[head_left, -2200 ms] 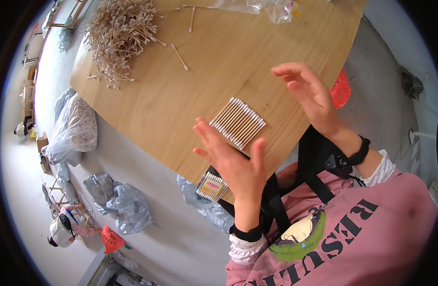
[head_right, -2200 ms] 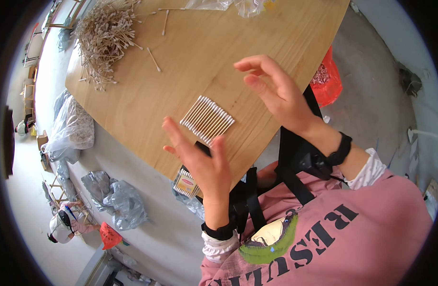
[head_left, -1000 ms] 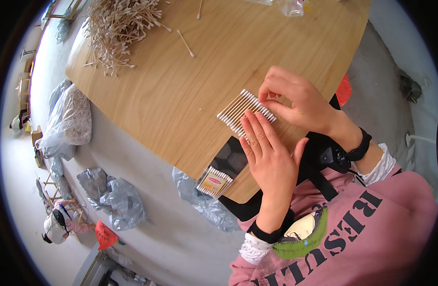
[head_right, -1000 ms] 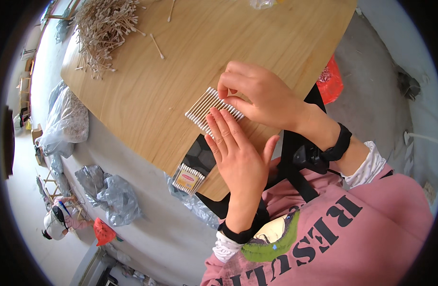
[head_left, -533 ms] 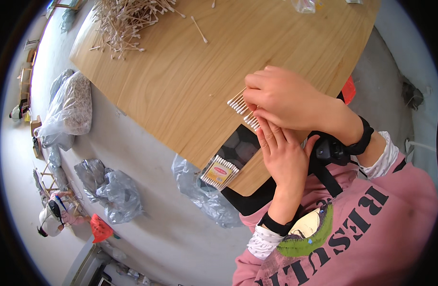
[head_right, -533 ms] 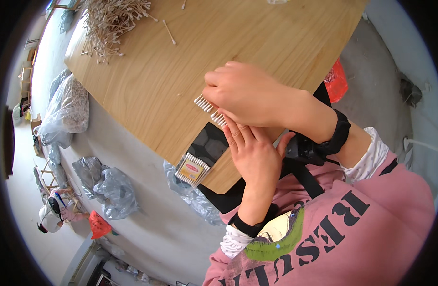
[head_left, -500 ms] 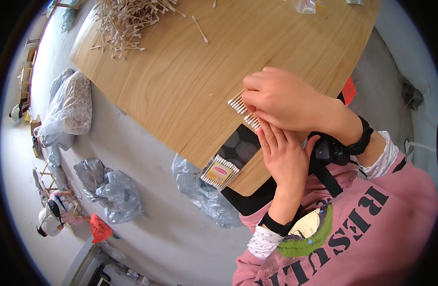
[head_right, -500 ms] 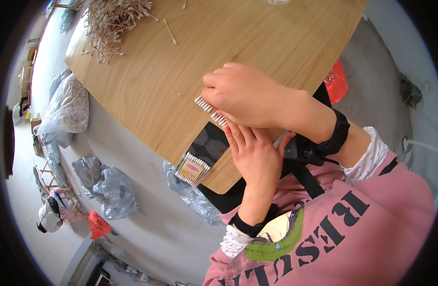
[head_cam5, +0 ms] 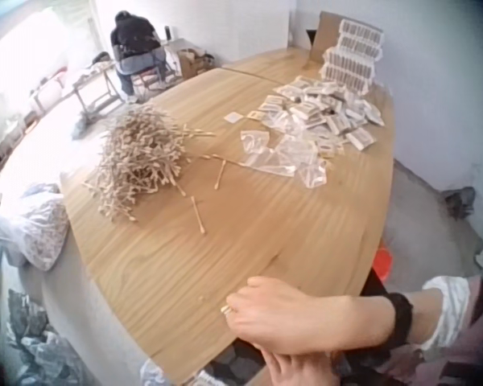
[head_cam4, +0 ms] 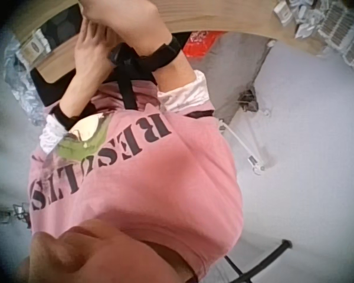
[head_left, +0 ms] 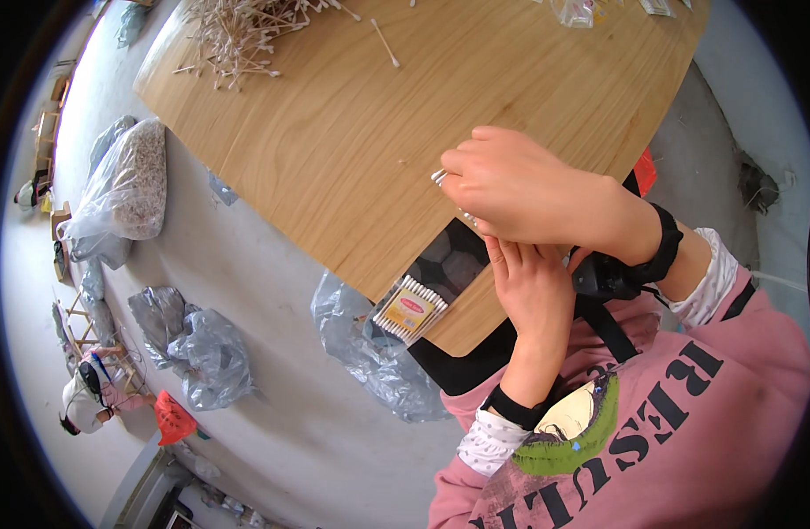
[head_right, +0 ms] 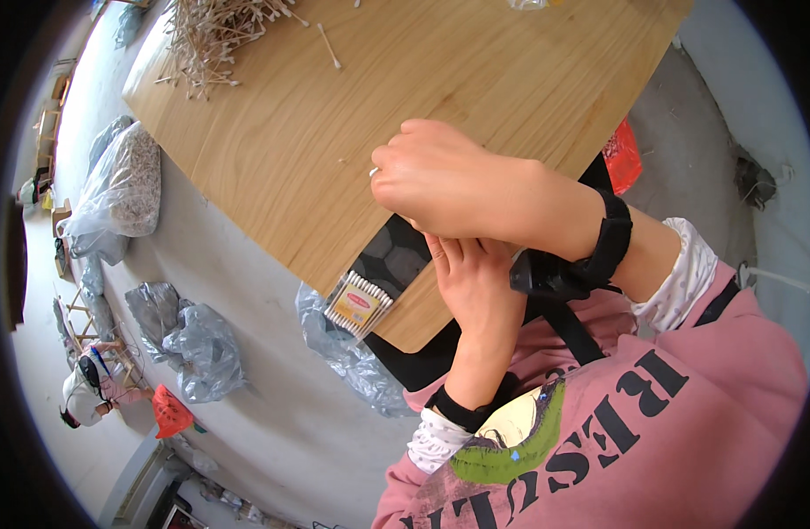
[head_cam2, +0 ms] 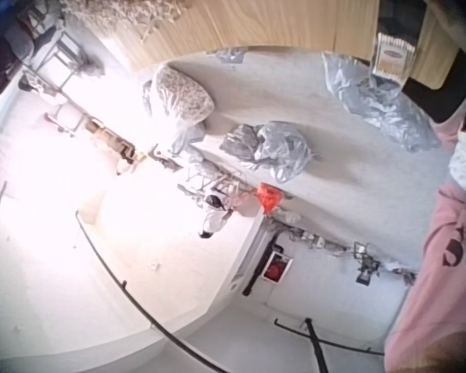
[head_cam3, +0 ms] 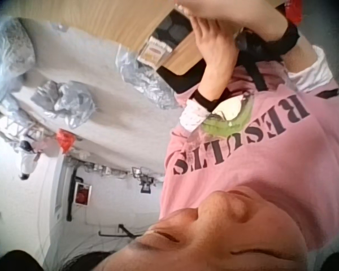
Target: Sorting cotton swabs and placing them into small plastic bags.
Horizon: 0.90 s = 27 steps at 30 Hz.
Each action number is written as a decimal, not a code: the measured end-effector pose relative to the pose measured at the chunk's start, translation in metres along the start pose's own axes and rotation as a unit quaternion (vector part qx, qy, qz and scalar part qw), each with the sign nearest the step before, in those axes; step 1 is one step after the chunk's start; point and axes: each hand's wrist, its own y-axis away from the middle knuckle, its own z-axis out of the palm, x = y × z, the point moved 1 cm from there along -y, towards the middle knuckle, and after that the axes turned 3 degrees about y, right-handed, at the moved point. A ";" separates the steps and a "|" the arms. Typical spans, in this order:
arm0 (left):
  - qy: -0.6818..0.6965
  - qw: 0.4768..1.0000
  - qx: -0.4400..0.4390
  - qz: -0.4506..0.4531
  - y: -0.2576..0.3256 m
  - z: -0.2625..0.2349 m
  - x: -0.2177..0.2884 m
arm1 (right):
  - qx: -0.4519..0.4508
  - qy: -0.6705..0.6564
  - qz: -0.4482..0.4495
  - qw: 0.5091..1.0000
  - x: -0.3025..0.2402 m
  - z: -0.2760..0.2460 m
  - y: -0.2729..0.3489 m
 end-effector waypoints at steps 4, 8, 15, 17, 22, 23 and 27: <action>-0.007 0.999 -0.044 -0.007 -0.003 -0.004 0.003 | -0.010 -0.016 -0.010 1.000 0.007 0.001 -0.001; 0.016 0.999 -0.042 -0.004 -0.003 -0.004 0.001 | 0.055 -0.124 0.038 0.990 0.016 -0.015 0.008; -0.013 0.999 -0.042 -0.008 -0.011 -0.008 -0.004 | 0.301 -0.349 0.186 0.868 0.036 -0.043 0.079; -0.001 0.999 -0.053 -0.001 -0.014 -0.011 -0.006 | 0.316 -0.338 0.240 0.854 0.041 -0.045 0.102; 0.010 0.999 -0.029 -0.030 -0.031 -0.036 -0.021 | 0.307 -0.279 0.315 0.854 0.059 -0.043 0.177; 0.000 0.999 -0.015 -0.034 -0.035 -0.040 -0.024 | 0.328 -0.270 0.338 0.840 0.061 -0.041 0.186; 0.013 0.998 0.059 0.021 -0.041 -0.050 -0.040 | 0.337 -0.292 0.359 0.820 0.061 -0.036 0.201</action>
